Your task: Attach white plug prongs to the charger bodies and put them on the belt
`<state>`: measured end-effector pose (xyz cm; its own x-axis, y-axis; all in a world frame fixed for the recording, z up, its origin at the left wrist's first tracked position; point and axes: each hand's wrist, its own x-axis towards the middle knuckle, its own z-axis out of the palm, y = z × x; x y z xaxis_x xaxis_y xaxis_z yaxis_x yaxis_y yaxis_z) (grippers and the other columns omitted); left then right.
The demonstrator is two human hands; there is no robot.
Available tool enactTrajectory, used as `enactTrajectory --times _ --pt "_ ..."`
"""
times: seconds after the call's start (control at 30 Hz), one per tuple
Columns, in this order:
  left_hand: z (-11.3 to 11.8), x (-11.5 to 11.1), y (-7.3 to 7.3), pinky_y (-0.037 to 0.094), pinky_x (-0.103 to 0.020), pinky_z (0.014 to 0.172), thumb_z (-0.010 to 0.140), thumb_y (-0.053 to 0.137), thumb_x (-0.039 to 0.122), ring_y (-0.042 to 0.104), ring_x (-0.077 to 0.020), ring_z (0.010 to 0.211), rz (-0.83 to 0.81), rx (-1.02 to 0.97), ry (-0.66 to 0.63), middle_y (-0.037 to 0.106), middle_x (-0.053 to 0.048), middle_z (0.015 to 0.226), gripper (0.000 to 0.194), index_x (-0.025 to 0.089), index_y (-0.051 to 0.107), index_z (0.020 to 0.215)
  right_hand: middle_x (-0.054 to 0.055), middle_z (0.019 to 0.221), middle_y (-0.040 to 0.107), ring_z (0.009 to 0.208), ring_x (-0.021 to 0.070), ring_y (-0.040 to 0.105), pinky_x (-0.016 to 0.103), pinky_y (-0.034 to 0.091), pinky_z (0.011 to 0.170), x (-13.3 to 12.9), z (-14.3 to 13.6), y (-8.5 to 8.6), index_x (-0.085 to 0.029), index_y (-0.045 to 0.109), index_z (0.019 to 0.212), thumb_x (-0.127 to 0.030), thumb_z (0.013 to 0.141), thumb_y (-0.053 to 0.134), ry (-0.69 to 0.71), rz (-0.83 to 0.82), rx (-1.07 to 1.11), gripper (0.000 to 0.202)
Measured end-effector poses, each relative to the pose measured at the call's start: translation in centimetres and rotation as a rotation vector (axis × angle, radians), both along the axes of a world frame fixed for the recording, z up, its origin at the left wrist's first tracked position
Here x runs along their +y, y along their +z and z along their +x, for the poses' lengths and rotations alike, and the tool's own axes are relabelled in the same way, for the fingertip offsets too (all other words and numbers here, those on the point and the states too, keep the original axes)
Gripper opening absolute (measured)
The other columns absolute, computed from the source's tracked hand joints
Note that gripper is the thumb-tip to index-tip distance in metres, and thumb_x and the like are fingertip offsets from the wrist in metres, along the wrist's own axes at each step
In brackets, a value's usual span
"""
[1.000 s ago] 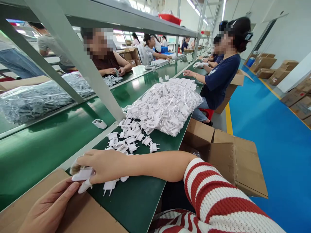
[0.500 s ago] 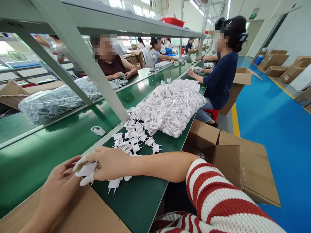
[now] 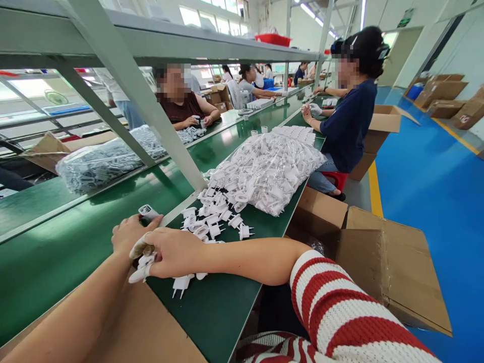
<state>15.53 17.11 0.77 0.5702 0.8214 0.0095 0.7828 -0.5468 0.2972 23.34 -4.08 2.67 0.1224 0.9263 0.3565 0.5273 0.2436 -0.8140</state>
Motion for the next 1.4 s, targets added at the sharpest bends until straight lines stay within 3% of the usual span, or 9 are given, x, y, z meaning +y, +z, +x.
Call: enactTrajectory --times 0.17,0.27,0.4,0.53,0.7,0.83,1.03,1.2,1.4 --pt "0.0 0.7 -0.8 0.038 -0.071 0.108 0.086 0.051 0.086 0.036 -0.0604 0.147 0.041 -0.094 0.137 0.039 -0.040 0.154 0.114 -0.005 0.032 0.153 0.001 0.103 0.062 0.095 0.0178 0.061 0.028 0.051 0.088 0.0 -0.2 -0.2 -0.023 0.065 0.103 -0.039 0.077 0.090 0.085 0.020 -0.047 0.040" --pt "0.3 1.0 -0.4 0.039 -0.069 0.109 0.092 0.052 0.070 0.042 -0.0587 0.143 0.014 -0.120 0.110 0.048 -0.037 0.148 0.093 -0.005 0.044 0.148 0.002 0.102 0.060 0.096 0.0188 0.060 0.029 0.050 0.085 0.0 -0.1 -0.5 -0.023 0.059 0.098 -0.032 0.081 0.081 0.119 0.024 -0.123 0.029" --pt "-0.2 0.1 0.7 0.043 -0.055 0.114 0.095 0.052 0.047 0.050 -0.0472 0.141 0.020 -0.182 0.021 0.053 -0.031 0.149 0.076 -0.004 0.046 0.151 0.003 0.106 0.059 0.093 0.0178 0.060 0.029 0.051 0.081 0.2 0.9 -0.3 -0.022 0.053 0.100 -0.020 0.082 0.068 -0.043 -0.003 -0.127 0.023" --pt "-4.5 -4.0 1.0 0.043 -0.045 0.119 0.093 0.055 0.042 0.052 -0.0347 0.142 -0.031 -0.260 -0.113 0.056 -0.020 0.153 0.079 0.008 0.037 0.163 0.007 0.117 0.061 0.092 0.0154 0.064 0.029 0.056 0.083 0.2 1.6 0.2 -0.019 0.056 0.116 -0.021 0.085 0.070 -0.147 0.061 0.048 0.034" --pt "-12.8 -11.8 1.2 0.043 -0.046 0.120 0.099 0.055 0.050 0.061 -0.0308 0.130 -0.189 -0.363 -0.246 0.067 -0.012 0.141 0.069 0.020 0.042 0.161 0.002 0.102 0.072 0.082 0.0122 0.067 0.028 0.061 0.081 -0.1 1.5 0.6 -0.022 0.060 0.123 -0.034 0.080 0.083 -0.005 -0.007 0.463 0.051" --pt "-16.6 -16.2 0.2 0.046 -0.049 0.116 0.103 0.054 0.048 0.061 -0.0320 0.129 -0.247 -0.371 -0.219 0.070 -0.011 0.134 0.061 0.024 0.047 0.159 0.002 0.104 0.073 0.089 0.0142 0.070 0.033 0.063 0.089 -0.4 1.4 0.8 -0.023 0.062 0.122 -0.037 0.072 0.090 0.108 -0.075 0.589 0.059" --pt "-17.7 -18.0 -2.0 0.054 -0.044 0.109 0.093 0.076 0.046 0.061 -0.0289 0.125 -0.205 -0.619 -0.225 0.063 -0.013 0.143 0.074 0.021 0.048 0.157 0.003 0.108 0.071 0.099 0.0165 0.072 0.037 0.064 0.094 -2.0 -0.4 0.2 -0.025 0.063 0.128 -0.033 0.086 0.081 0.123 -0.112 0.386 0.046" --pt "-17.4 -17.5 -1.7 0.055 -0.035 0.093 0.095 0.075 0.040 0.066 -0.0236 0.102 -0.222 -0.666 -0.300 0.076 -0.006 0.104 0.024 0.019 0.075 0.107 0.004 0.116 0.071 0.104 0.0177 0.073 0.037 0.064 0.096 -3.5 -1.8 0.6 -0.030 0.060 0.141 -0.022 0.097 0.070 0.168 0.076 -0.020 0.046" --pt "-17.2 -17.2 -1.8 0.051 -0.036 0.097 0.094 0.076 0.043 0.064 -0.0245 0.105 -0.223 -0.698 -0.339 0.073 -0.008 0.109 0.028 0.019 0.078 0.108 0.007 0.118 0.076 0.100 0.0200 0.076 0.037 0.065 0.089 -3.5 -2.8 0.4 -0.029 0.058 0.145 -0.020 0.100 0.066 0.320 0.197 -0.322 0.047"
